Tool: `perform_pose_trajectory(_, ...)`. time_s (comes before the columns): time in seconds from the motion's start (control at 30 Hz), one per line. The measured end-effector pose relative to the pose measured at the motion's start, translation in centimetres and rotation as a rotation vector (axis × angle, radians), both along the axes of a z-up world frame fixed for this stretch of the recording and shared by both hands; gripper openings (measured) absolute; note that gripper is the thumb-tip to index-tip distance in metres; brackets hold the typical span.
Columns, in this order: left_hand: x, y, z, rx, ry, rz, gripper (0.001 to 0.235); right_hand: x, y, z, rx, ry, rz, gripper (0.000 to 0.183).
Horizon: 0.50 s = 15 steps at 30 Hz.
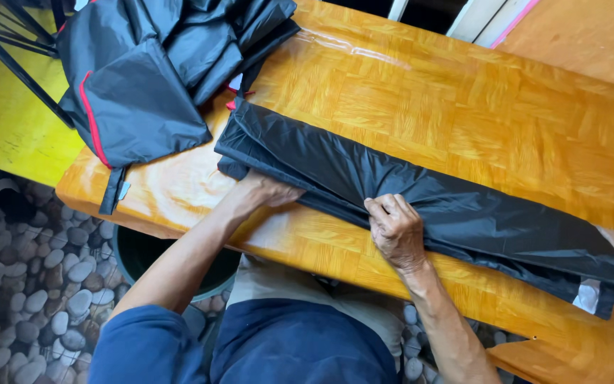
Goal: The person folds a black bag on a wooden table. They smooth the bag with their hands and a brush, then fold it into a compact rectangular shape.
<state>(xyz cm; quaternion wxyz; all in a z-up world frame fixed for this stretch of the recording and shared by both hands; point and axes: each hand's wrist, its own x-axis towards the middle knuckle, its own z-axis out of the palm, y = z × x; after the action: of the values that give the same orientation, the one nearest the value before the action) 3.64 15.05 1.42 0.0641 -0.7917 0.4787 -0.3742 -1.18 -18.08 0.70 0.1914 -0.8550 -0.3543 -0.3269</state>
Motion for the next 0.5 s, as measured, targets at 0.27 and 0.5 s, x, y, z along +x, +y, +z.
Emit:
perform_pose_trajectory(0.27, -2.5, 3.3, 1.6, -0.39, 0.139, 0.479, 0.038, 0.0, -0.2, -1.0, 0.008, -0.027, -0.005, 0.016)
perform_pose_trajectory(0.5, -9.6, -9.1, 3.1, -0.555, 0.158, 0.166, 0.013, -0.3, 0.4, -0.3, -0.014, -0.087, 0.001, 0.011)
